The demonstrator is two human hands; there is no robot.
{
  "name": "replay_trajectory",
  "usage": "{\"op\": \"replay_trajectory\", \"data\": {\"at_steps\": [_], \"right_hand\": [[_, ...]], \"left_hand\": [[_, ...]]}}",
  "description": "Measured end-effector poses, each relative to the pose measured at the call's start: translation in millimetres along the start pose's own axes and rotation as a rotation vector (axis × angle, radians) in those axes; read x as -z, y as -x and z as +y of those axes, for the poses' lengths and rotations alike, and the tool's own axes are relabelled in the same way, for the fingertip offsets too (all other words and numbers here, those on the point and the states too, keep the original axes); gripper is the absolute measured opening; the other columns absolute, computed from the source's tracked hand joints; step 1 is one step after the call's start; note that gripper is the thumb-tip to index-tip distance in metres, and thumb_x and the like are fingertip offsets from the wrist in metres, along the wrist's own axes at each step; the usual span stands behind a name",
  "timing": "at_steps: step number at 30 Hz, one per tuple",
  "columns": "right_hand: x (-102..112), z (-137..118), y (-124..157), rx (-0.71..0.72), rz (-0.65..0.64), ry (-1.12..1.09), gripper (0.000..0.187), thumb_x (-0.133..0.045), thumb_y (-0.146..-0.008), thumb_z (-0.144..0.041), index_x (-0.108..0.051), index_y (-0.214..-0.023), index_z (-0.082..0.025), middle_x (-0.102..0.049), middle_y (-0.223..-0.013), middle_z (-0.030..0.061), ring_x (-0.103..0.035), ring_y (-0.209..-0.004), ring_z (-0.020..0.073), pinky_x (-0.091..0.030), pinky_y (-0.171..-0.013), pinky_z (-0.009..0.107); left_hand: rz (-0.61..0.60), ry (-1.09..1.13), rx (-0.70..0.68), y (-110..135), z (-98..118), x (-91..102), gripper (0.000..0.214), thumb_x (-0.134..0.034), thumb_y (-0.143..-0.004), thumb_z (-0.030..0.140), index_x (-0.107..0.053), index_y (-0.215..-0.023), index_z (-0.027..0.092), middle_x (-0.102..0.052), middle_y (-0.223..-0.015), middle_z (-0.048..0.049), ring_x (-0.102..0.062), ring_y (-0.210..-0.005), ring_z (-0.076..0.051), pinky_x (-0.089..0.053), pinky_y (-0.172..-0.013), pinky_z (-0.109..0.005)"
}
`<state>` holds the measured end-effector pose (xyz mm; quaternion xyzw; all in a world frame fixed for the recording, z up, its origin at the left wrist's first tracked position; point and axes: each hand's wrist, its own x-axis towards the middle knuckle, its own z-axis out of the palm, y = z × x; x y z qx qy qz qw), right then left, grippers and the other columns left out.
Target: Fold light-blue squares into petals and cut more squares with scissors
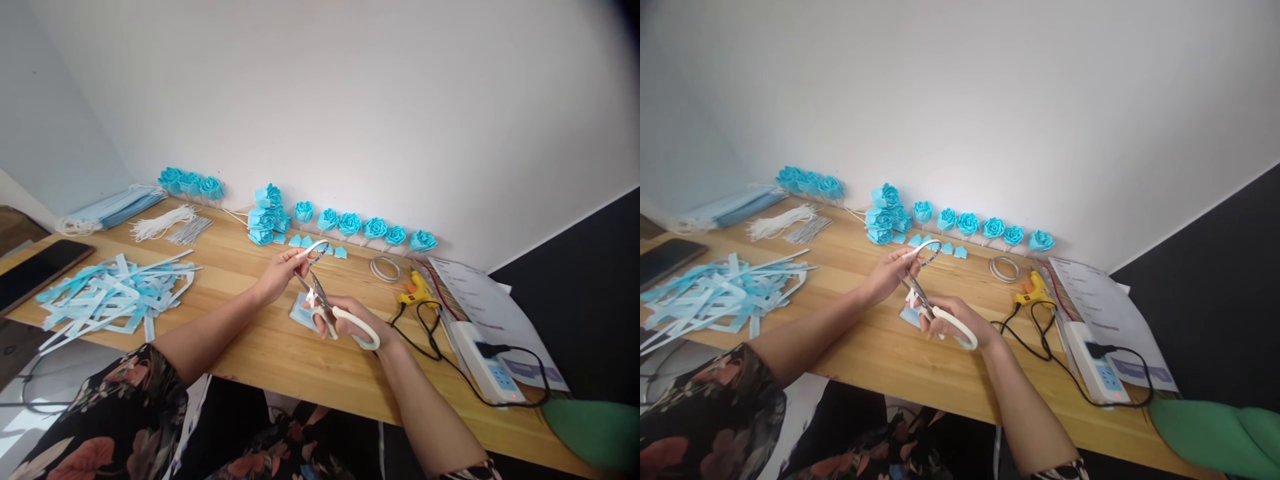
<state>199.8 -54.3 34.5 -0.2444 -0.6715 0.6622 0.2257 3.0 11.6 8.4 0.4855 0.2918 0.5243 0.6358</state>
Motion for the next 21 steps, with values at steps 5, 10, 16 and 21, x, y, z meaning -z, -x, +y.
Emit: {"op": "replay_trajectory", "data": {"at_steps": [5, 10, 16, 21], "right_hand": [[1, 4, 1, 0.061, 0.005, -0.069, 0.074, -0.064, -0.075, -0.067, -0.056, -0.124, -0.012, -0.060, -0.086, 0.0074, -0.055, -0.072, 0.0160, -0.043, -0.065, 0.030], [11, 12, -2, 0.207, 0.323, -0.045, 0.067, -0.057, -0.082, -0.065, -0.052, -0.126, -0.015, -0.059, -0.087, 0.0079, -0.057, -0.069, 0.0176, -0.045, -0.060, 0.031], [14, 9, -5, 0.156, 0.507, 0.127, 0.063, -0.066, -0.076, -0.062, -0.056, -0.120, -0.017, -0.061, -0.086, 0.0051, -0.057, -0.069, 0.0154, -0.048, -0.066, 0.030], [12, 11, -8, 0.109, 0.562, 0.267, 0.060, -0.069, -0.076, -0.056, -0.058, -0.122, -0.018, -0.063, -0.084, 0.0044, -0.056, -0.071, 0.0163, -0.047, -0.066, 0.029]], "left_hand": [[0.024, 0.053, -0.019, -3, -1, 2.6, 0.035, -0.065, -0.079, 0.045, -0.061, -0.093, 0.014, -0.053, -0.056, 0.0029, -0.047, -0.052, -0.009, -0.037, -0.054, -0.022], [-0.040, 0.043, -0.019, 1, -1, -0.9, 0.037, -0.068, -0.079, 0.038, -0.044, -0.102, 0.023, -0.060, -0.067, 0.0052, -0.054, -0.054, -0.010, -0.040, -0.054, -0.021], [-0.134, -0.081, -0.030, 6, -1, -4.9, 0.027, -0.065, -0.082, 0.039, -0.056, -0.089, 0.015, -0.060, -0.077, -0.0012, -0.056, -0.067, -0.011, -0.045, -0.065, -0.025], [-0.105, -0.221, -0.056, 13, 13, -12.8, 0.032, -0.068, -0.079, 0.044, -0.062, -0.085, 0.014, -0.056, -0.072, 0.0005, -0.050, -0.066, -0.010, -0.041, -0.066, -0.025]]}}
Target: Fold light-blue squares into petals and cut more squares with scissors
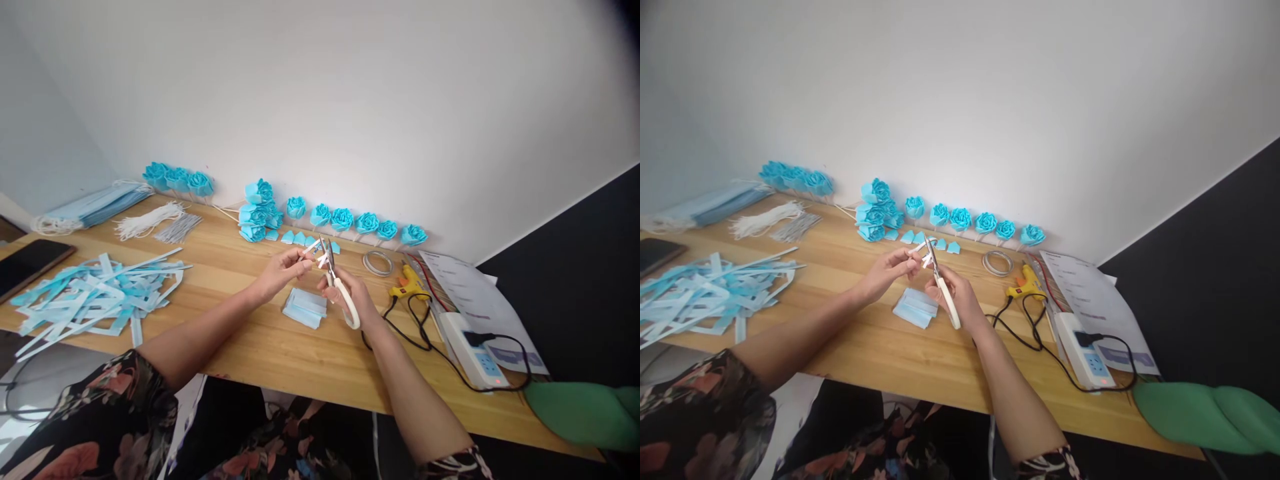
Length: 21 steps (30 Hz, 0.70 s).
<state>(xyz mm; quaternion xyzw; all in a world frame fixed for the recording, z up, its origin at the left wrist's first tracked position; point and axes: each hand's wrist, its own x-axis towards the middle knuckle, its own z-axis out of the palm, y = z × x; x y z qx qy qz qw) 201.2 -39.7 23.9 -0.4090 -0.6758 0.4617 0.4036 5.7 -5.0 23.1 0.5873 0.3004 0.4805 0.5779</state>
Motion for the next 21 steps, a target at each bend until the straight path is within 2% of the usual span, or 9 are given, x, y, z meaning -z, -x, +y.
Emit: {"op": "replay_trajectory", "data": {"at_steps": [4, 12, 17, 21], "right_hand": [[0.3, 4.2, 0.9, 0.043, -0.015, 0.112, 0.057, -0.067, -0.080, -0.051, -0.059, -0.128, -0.021, -0.064, -0.085, 0.0048, -0.057, -0.072, 0.0170, -0.047, -0.065, 0.028], [-0.4, 7.1, 2.1, 0.037, -0.034, 0.193, 0.056, -0.069, -0.080, -0.044, -0.058, -0.131, -0.021, -0.066, -0.088, 0.0038, -0.057, -0.071, 0.0151, -0.046, -0.064, 0.026], [1.7, 7.9, 0.9, 0.004, -0.061, 0.145, 0.057, -0.069, -0.079, -0.045, -0.059, -0.130, -0.021, -0.066, -0.087, 0.0043, -0.057, -0.073, 0.0162, -0.046, -0.066, 0.027], [2.1, 9.5, 0.1, -0.042, -0.098, 0.033, 0.061, -0.069, -0.077, -0.052, -0.059, -0.128, -0.019, -0.063, -0.086, 0.0045, -0.054, -0.069, 0.0151, -0.043, -0.061, 0.027]], "left_hand": [[-0.014, -0.041, -0.023, 1.5, 6.8, -3.0, 0.032, -0.071, -0.075, 0.045, -0.062, -0.077, 0.014, -0.053, -0.068, 0.0020, -0.047, -0.066, -0.010, -0.037, -0.065, -0.025], [-0.003, -0.081, -0.088, -1.0, 2.3, -2.7, 0.029, -0.072, -0.075, 0.042, -0.066, -0.070, 0.014, -0.054, -0.070, -0.0009, -0.049, -0.070, -0.012, -0.037, -0.066, -0.026], [-0.015, -0.024, -0.057, -1.8, 2.0, 0.5, 0.026, -0.072, -0.076, 0.040, -0.068, -0.071, 0.015, -0.063, -0.075, -0.0021, -0.054, -0.072, -0.013, -0.041, -0.069, -0.026], [-0.021, -0.036, -0.035, -2.1, 4.9, 2.1, 0.027, -0.071, -0.077, 0.041, -0.068, -0.072, 0.015, -0.066, -0.076, -0.0030, -0.057, -0.074, -0.014, -0.042, -0.071, -0.026]]}}
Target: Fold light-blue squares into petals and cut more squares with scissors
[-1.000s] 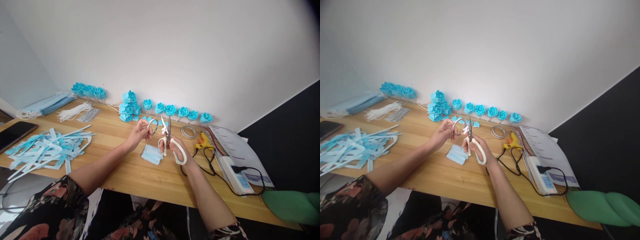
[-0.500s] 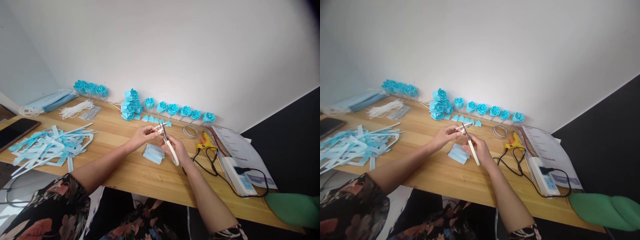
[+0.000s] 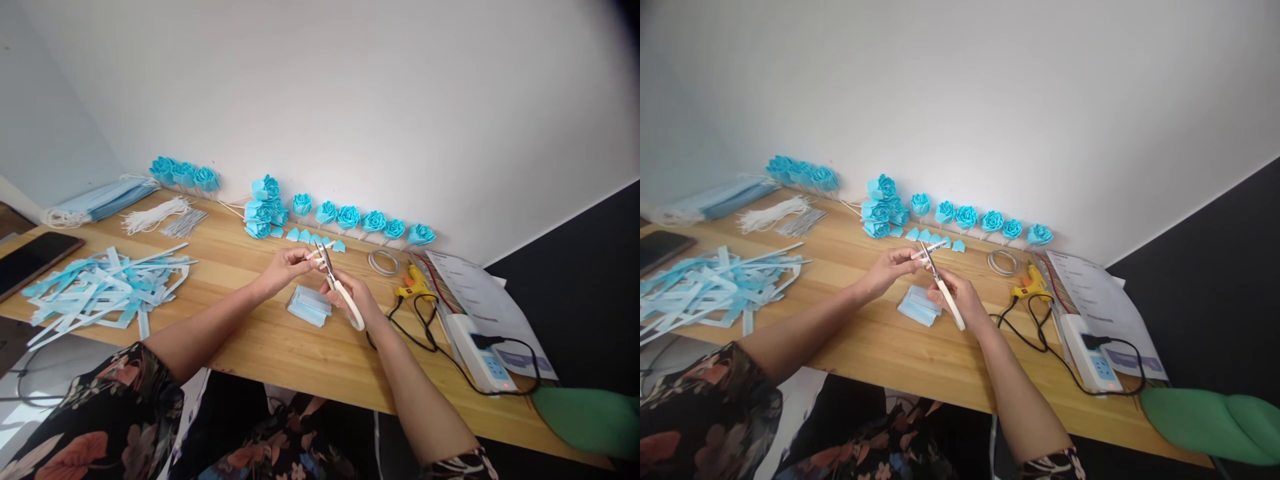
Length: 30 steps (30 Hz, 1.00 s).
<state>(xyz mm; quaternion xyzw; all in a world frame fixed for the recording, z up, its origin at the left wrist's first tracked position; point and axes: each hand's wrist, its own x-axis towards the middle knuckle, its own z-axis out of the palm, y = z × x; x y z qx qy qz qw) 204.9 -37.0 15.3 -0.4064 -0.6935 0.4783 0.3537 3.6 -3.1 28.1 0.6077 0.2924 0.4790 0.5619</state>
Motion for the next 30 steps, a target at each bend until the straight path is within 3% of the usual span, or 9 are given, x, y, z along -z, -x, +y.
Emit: {"op": "replay_trajectory", "data": {"at_steps": [12, 18, 24, 26, 30], "right_hand": [[-3, -10, 1, -0.029, -0.045, -0.128, 0.070, -0.066, -0.075, -0.063, -0.058, -0.126, -0.016, -0.063, -0.085, 0.0059, -0.054, -0.065, 0.0138, -0.043, -0.058, 0.027], [0, -12, 2, -0.014, -0.032, -0.108, 0.067, -0.068, -0.075, -0.060, -0.058, -0.125, -0.016, -0.061, -0.084, 0.0046, -0.054, -0.067, 0.0138, -0.043, -0.060, 0.027], [7, -15, 8, 0.008, -0.267, -0.325, 0.069, -0.059, -0.080, -0.066, -0.055, -0.128, -0.017, -0.059, -0.086, 0.0060, -0.056, -0.066, 0.0158, -0.045, -0.058, 0.029], [8, -16, 10, 0.005, -0.320, -0.380, 0.067, -0.058, -0.080, -0.066, -0.057, -0.127, -0.018, -0.060, -0.085, 0.0059, -0.056, -0.067, 0.0165, -0.045, -0.059, 0.030], [8, -16, 12, -0.034, -0.372, -0.393, 0.065, -0.059, -0.081, -0.065, -0.058, -0.126, -0.018, -0.060, -0.085, 0.0059, -0.055, -0.068, 0.0164, -0.044, -0.061, 0.030]], "left_hand": [[-0.002, -0.010, 0.004, -1, -1, 4.8, 0.029, -0.069, -0.076, 0.041, -0.062, -0.065, 0.014, -0.063, -0.072, -0.0022, -0.054, -0.073, -0.014, -0.039, -0.070, -0.026], [0.102, -0.001, 0.017, -3, -7, 6.0, 0.036, -0.059, -0.083, 0.046, -0.066, -0.068, 0.014, -0.054, -0.064, -0.0013, -0.047, -0.064, -0.013, -0.038, -0.064, -0.026], [0.178, 0.089, 0.045, -6, -10, 7.2, 0.041, -0.060, -0.082, 0.051, -0.070, -0.074, 0.012, -0.051, -0.063, -0.0017, -0.045, -0.060, -0.012, -0.036, -0.059, -0.027], [0.136, 0.115, 0.047, -6, -9, 9.4, 0.040, -0.062, -0.081, 0.051, -0.068, -0.070, 0.012, -0.052, -0.062, -0.0020, -0.045, -0.061, -0.012, -0.037, -0.059, -0.027], [-0.079, 0.130, 0.060, -6, -5, 15.3, 0.038, -0.060, -0.083, 0.048, -0.067, -0.070, 0.012, -0.056, -0.066, -0.0039, -0.049, -0.066, -0.014, -0.041, -0.067, -0.029]]}}
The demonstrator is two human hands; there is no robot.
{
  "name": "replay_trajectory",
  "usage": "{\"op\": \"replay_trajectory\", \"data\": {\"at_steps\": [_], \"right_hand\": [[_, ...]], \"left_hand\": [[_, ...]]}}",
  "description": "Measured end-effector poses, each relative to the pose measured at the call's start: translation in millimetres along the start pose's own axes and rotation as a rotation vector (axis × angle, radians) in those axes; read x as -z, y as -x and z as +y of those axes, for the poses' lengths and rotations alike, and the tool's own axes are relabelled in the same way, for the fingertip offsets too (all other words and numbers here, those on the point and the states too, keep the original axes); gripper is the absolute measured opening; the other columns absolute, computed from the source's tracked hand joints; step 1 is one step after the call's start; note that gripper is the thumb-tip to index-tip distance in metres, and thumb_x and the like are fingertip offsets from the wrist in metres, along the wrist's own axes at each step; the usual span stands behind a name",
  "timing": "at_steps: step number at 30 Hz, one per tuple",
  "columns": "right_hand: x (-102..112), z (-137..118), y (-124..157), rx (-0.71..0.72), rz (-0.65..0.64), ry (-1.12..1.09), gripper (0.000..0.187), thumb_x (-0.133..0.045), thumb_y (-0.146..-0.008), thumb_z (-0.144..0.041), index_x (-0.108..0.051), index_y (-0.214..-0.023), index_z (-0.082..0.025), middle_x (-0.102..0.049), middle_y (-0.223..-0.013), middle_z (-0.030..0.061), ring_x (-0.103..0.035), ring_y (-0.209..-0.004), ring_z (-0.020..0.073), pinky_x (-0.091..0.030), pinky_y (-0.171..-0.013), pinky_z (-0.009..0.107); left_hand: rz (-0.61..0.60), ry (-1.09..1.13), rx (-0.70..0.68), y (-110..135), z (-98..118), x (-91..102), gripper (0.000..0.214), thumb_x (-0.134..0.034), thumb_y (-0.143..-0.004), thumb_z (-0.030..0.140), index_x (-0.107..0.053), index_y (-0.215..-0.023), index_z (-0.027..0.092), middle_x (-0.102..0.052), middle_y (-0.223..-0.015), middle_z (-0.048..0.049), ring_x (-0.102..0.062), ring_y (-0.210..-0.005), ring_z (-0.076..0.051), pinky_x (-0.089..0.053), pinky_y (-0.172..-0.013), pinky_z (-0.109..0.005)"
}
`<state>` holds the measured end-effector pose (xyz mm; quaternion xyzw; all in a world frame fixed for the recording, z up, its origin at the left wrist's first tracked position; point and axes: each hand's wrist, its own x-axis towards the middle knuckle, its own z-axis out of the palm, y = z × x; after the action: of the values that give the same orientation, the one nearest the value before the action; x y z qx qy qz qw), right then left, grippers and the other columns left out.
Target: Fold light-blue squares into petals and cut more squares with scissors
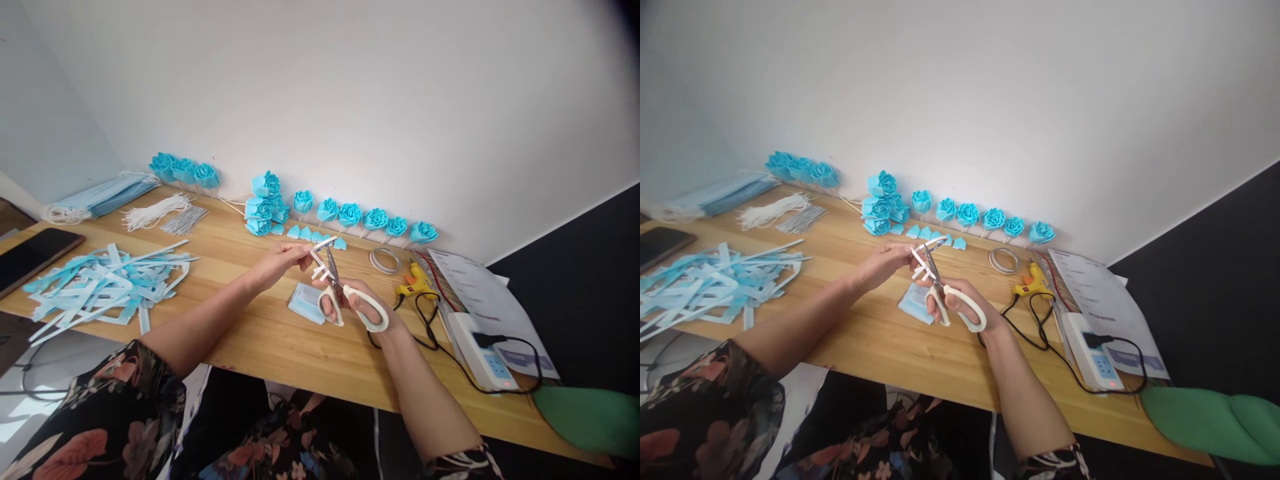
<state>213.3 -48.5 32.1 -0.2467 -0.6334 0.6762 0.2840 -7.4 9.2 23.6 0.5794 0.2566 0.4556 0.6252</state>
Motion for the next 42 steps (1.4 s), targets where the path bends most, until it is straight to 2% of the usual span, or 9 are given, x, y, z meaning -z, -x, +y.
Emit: {"op": "replay_trajectory", "data": {"at_steps": [3, 6, 17, 20, 24, 29, 32, 37, 42], "right_hand": [[1, 1, 0, 0.012, -0.037, 0.003, 0.069, -0.059, -0.079, -0.066, -0.057, -0.126, -0.015, -0.060, -0.082, 0.0054, -0.055, -0.065, 0.0157, -0.042, -0.057, 0.029], [2, 2, 0, -0.009, -0.070, 0.001, 0.070, -0.059, -0.080, -0.066, -0.057, -0.126, -0.013, -0.060, -0.082, 0.0066, -0.054, -0.064, 0.0148, -0.041, -0.056, 0.028], [6, 7, -1, -0.039, -0.097, 0.013, 0.071, -0.059, -0.081, -0.064, -0.056, -0.126, -0.009, -0.061, -0.083, 0.0082, -0.056, -0.064, 0.0139, -0.043, -0.056, 0.026], [5, 6, -1, -0.033, -0.077, 0.019, 0.072, -0.059, -0.081, -0.064, -0.056, -0.126, -0.009, -0.061, -0.083, 0.0082, -0.056, -0.064, 0.0140, -0.043, -0.056, 0.026], [5, 7, -2, 0.005, -0.053, 0.014, 0.071, -0.057, -0.082, -0.065, -0.057, -0.126, -0.010, -0.060, -0.082, 0.0077, -0.057, -0.063, 0.0141, -0.043, -0.055, 0.026], [4, 7, -2, 0.007, -0.039, -0.011, 0.069, -0.058, -0.082, -0.065, -0.057, -0.125, -0.011, -0.061, -0.082, 0.0075, -0.058, -0.063, 0.0142, -0.045, -0.054, 0.026], [4, 6, -2, -0.008, -0.034, -0.016, 0.068, -0.058, -0.082, -0.065, -0.057, -0.125, -0.011, -0.062, -0.081, 0.0070, -0.059, -0.062, 0.0142, -0.046, -0.053, 0.025], [4, 7, -3, -0.013, -0.001, -0.025, 0.065, -0.058, -0.083, -0.062, -0.059, -0.122, -0.011, -0.062, -0.080, 0.0072, -0.060, -0.060, 0.0143, -0.047, -0.052, 0.025], [6, 9, -4, -0.010, 0.029, -0.019, 0.061, -0.058, -0.084, -0.060, -0.060, -0.123, -0.013, -0.062, -0.079, 0.0064, -0.060, -0.059, 0.0137, -0.047, -0.050, 0.024]], "left_hand": [[-0.088, 0.018, 0.013, 0, 3, 3.7, 0.042, -0.053, -0.086, 0.049, -0.069, -0.077, 0.012, -0.060, -0.073, -0.0059, -0.052, -0.070, -0.016, -0.043, -0.071, -0.030], [-0.101, 0.062, -0.004, 0, 5, 6.2, 0.047, -0.048, -0.089, 0.052, -0.069, -0.077, 0.012, -0.062, -0.077, -0.0066, -0.054, -0.072, -0.016, -0.044, -0.072, -0.031], [-0.267, -0.184, -0.016, 6, 24, 7.7, 0.023, -0.064, -0.083, 0.037, -0.071, -0.083, 0.015, -0.065, -0.087, -0.0055, -0.057, -0.084, -0.017, -0.043, -0.079, -0.029], [-0.207, -0.146, -0.035, 5, 18, 8.1, 0.026, -0.060, -0.085, 0.038, -0.070, -0.082, 0.014, -0.064, -0.084, -0.0057, -0.057, -0.083, -0.017, -0.043, -0.080, -0.031], [-0.082, 0.057, -0.070, 1, 9, 6.2, 0.029, -0.056, -0.087, 0.041, -0.063, -0.082, 0.014, -0.061, -0.080, -0.0044, -0.057, -0.075, -0.016, -0.045, -0.075, -0.031], [-0.105, 0.160, -0.041, -3, 6, -0.2, 0.047, -0.047, -0.087, 0.059, -0.059, -0.079, 0.014, -0.059, -0.074, -0.0040, -0.056, -0.066, -0.016, -0.045, -0.069, -0.031], [-0.057, 0.164, -0.049, -2, 4, -3.2, 0.055, -0.045, -0.085, 0.067, -0.056, -0.071, 0.015, -0.058, -0.070, -0.0041, -0.055, -0.064, -0.015, -0.045, -0.068, -0.032], [0.044, 0.133, -0.079, 0, 1, -1.9, 0.039, -0.064, -0.081, 0.049, -0.053, -0.064, 0.015, -0.057, -0.068, -0.0018, -0.055, -0.065, -0.014, -0.044, -0.069, -0.030], [0.053, 0.121, -0.071, 1, 1, -1.1, 0.029, -0.066, -0.081, 0.039, -0.057, -0.066, 0.015, -0.062, -0.068, -0.0031, -0.057, -0.069, -0.015, -0.044, -0.073, -0.030]]}}
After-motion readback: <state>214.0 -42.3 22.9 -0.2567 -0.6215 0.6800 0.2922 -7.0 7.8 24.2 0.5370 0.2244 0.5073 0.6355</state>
